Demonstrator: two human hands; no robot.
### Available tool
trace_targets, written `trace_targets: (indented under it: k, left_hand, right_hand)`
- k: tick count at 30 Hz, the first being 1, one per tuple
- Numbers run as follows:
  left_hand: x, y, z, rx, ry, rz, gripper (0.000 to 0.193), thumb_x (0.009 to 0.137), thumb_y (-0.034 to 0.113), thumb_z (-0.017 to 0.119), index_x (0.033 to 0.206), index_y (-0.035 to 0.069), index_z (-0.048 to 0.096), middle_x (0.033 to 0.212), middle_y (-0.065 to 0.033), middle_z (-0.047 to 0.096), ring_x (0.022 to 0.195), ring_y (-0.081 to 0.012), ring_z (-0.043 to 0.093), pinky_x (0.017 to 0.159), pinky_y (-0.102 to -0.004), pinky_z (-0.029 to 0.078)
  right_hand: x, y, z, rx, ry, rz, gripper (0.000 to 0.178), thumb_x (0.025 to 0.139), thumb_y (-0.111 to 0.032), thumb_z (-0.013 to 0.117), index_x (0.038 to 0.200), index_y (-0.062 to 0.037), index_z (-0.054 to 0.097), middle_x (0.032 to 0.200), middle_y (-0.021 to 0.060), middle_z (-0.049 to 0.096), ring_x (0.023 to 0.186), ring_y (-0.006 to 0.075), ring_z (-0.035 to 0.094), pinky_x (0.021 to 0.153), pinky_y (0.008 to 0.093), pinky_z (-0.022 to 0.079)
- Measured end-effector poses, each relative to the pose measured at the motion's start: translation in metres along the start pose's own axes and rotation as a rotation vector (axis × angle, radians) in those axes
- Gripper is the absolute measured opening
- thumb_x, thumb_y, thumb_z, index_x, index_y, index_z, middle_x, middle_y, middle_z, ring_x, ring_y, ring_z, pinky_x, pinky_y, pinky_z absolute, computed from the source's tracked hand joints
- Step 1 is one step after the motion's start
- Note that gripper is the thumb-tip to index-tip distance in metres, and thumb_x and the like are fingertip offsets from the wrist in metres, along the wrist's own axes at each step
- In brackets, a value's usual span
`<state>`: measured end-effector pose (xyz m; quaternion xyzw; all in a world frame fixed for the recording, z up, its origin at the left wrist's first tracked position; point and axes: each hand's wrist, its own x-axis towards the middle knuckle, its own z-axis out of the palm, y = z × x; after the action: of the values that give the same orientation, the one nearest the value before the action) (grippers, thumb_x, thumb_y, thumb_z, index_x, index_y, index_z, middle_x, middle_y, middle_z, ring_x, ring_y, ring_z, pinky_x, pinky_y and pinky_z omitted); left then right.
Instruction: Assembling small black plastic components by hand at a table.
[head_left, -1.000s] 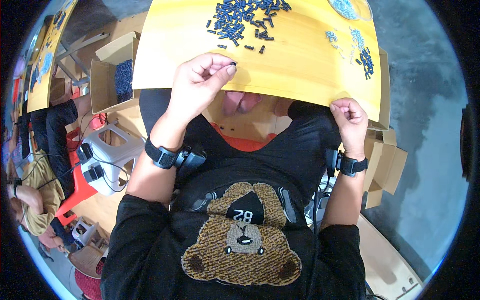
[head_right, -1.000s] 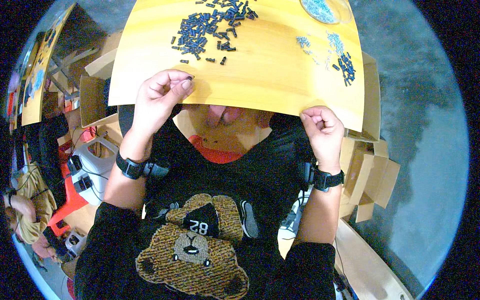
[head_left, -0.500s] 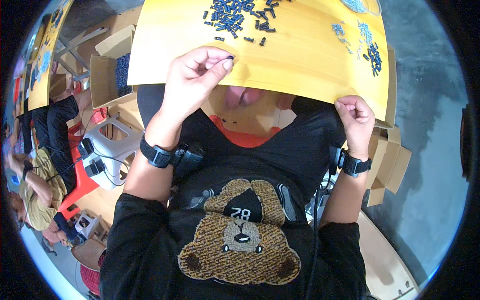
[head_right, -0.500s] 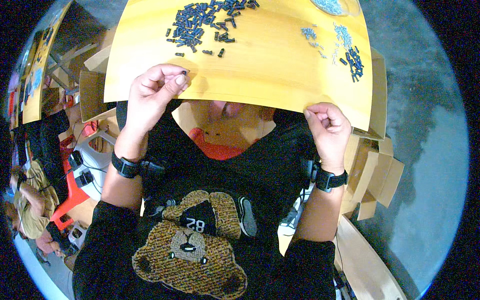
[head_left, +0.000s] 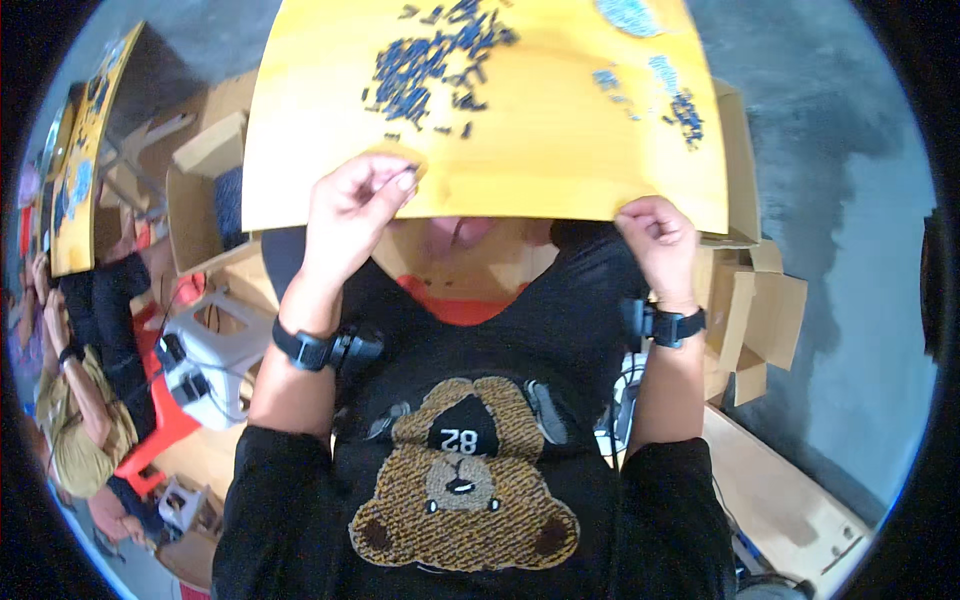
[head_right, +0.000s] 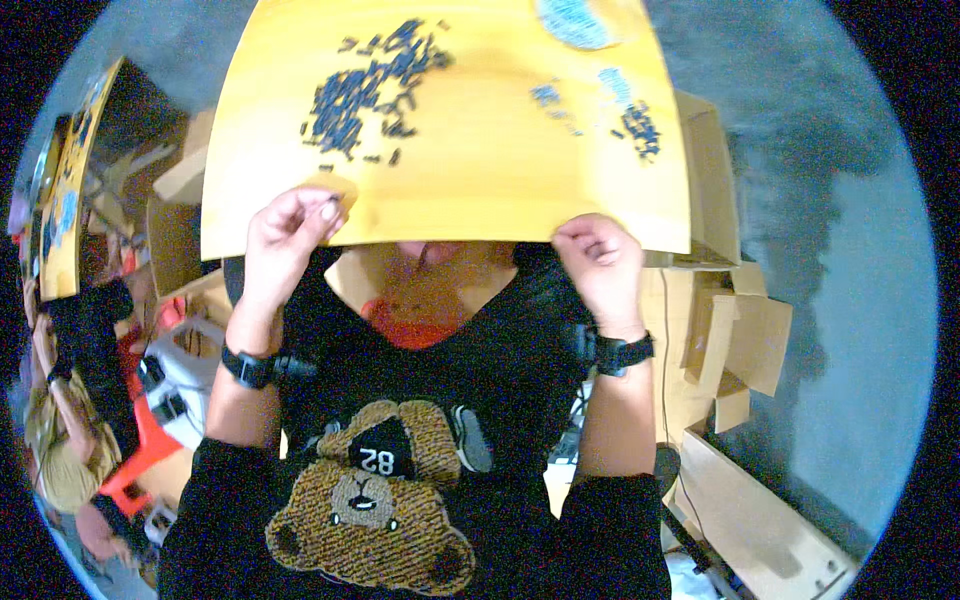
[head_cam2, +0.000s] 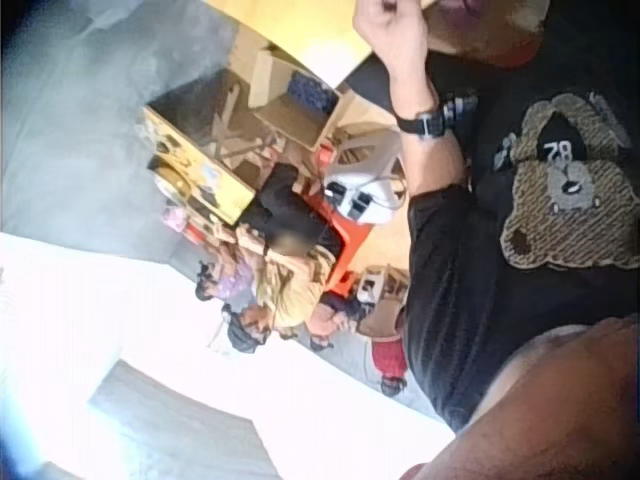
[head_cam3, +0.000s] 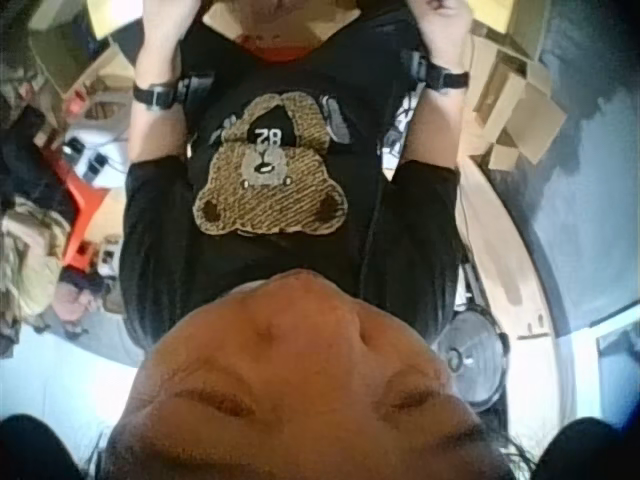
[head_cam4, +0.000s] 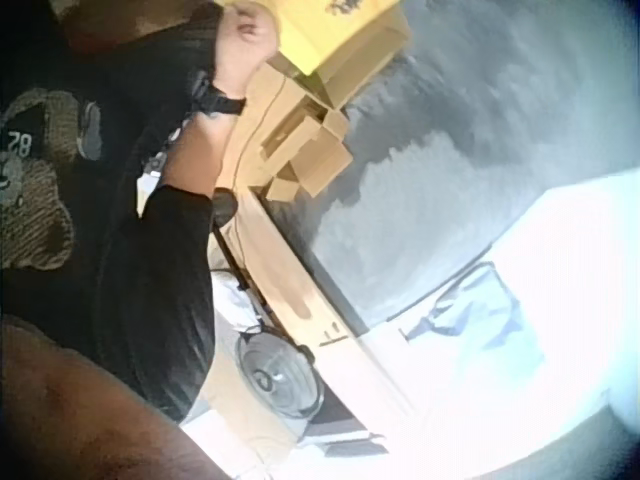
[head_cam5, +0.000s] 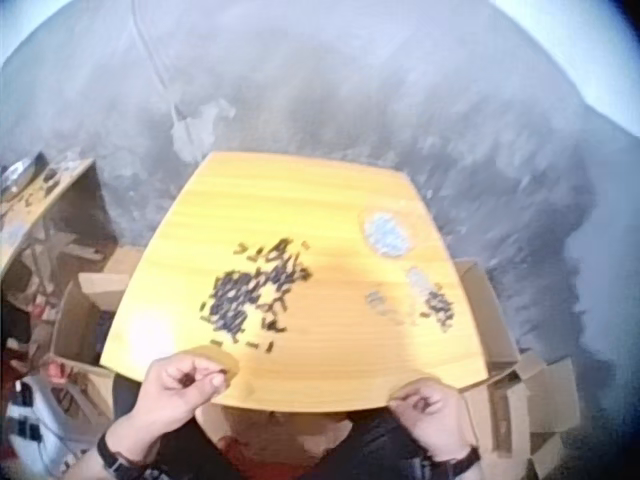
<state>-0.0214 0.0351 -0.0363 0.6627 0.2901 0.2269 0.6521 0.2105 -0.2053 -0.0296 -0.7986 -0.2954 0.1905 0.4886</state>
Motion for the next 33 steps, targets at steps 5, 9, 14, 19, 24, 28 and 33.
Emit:
trace_targets:
  k: [5, 9, 14, 19, 24, 28, 33]
  left_hand:
    - [-0.006, 0.005, -0.003, -0.053, 0.000, 0.048, 0.012, 0.086, 0.010, 0.059, 0.093, 0.000, 0.059, 0.074, -0.0012, 0.059, 0.064, -0.0064, 0.050, 0.060, -0.0197, 0.042]
    - [-0.005, 0.008, 0.000, -0.092, 0.001, 0.019, 0.012, 0.086, 0.010, 0.059, 0.093, 0.000, 0.059, 0.074, -0.0015, 0.060, 0.065, -0.0066, 0.052, 0.061, -0.0199, 0.043]
    - [-0.003, 0.006, -0.004, -0.099, 0.007, 0.040, 0.011, 0.085, 0.008, 0.060, 0.093, 0.000, 0.061, 0.076, 0.0003, 0.061, 0.067, -0.0053, 0.055, 0.063, -0.0191, 0.046]
    - [-0.002, 0.005, -0.004, -0.062, 0.009, 0.029, 0.010, 0.085, 0.007, 0.060, 0.092, 0.000, 0.061, 0.074, -0.0001, 0.061, 0.066, -0.0054, 0.055, 0.062, -0.0191, 0.046]
    - [-0.004, 0.008, -0.003, -0.059, 0.006, 0.009, 0.012, 0.086, 0.009, 0.059, 0.094, 0.000, 0.059, 0.076, -0.0007, 0.061, 0.066, -0.0064, 0.054, 0.062, -0.0196, 0.045]
    - [-0.004, 0.010, -0.006, -0.038, -0.004, -0.029, 0.012, 0.086, 0.008, 0.059, 0.094, -0.001, 0.059, 0.075, -0.0009, 0.061, 0.066, -0.0064, 0.055, 0.062, -0.0198, 0.046]
    - [-0.005, 0.011, -0.005, -0.015, 0.019, 0.008, 0.011, 0.085, 0.006, 0.059, 0.093, -0.001, 0.059, 0.075, -0.0012, 0.061, 0.066, -0.0064, 0.055, 0.061, -0.0197, 0.045]
  right_hand:
    - [-0.002, -0.015, 0.007, -0.029, -0.003, -0.040, 0.004, 0.074, 0.001, 0.063, 0.076, -0.0011, 0.062, 0.063, -0.0008, 0.057, 0.057, 0.0040, 0.049, 0.052, 0.0182, 0.040]
    - [0.005, -0.030, -0.013, -0.140, -0.108, -0.034, 0.003, 0.076, -0.003, 0.063, 0.077, 0.0006, 0.062, 0.064, 0.0037, 0.059, 0.058, 0.0064, 0.052, 0.053, 0.0205, 0.042]
    - [0.042, -0.052, -0.037, -0.230, 0.039, -0.095, 0.008, 0.075, -0.007, 0.064, 0.075, 0.0006, 0.064, 0.067, 0.0094, 0.065, 0.058, 0.0131, 0.059, 0.056, 0.0257, 0.047]
    - [0.092, -0.051, -0.038, -0.542, 0.138, -0.205, 0.009, 0.071, -0.011, 0.063, 0.073, -0.0026, 0.065, 0.066, 0.0156, 0.062, 0.058, 0.0266, 0.061, 0.056, 0.0319, 0.048]
    - [0.120, -0.059, -0.032, -0.528, 0.126, -0.212, 0.009, 0.071, -0.011, 0.062, 0.074, -0.0031, 0.066, 0.065, 0.0142, 0.062, 0.058, 0.0249, 0.061, 0.058, 0.0315, 0.048]
    - [0.135, -0.069, -0.015, -0.544, 0.019, -0.187, 0.010, 0.072, -0.011, 0.062, 0.076, -0.0025, 0.067, 0.066, 0.0147, 0.062, 0.061, 0.0250, 0.061, 0.060, 0.0314, 0.048]
    - [0.161, -0.067, 0.004, -0.517, 0.024, -0.289, 0.010, 0.071, -0.009, 0.062, 0.077, -0.0035, 0.067, 0.071, 0.0161, 0.063, 0.067, 0.0268, 0.062, 0.064, 0.0324, 0.049]
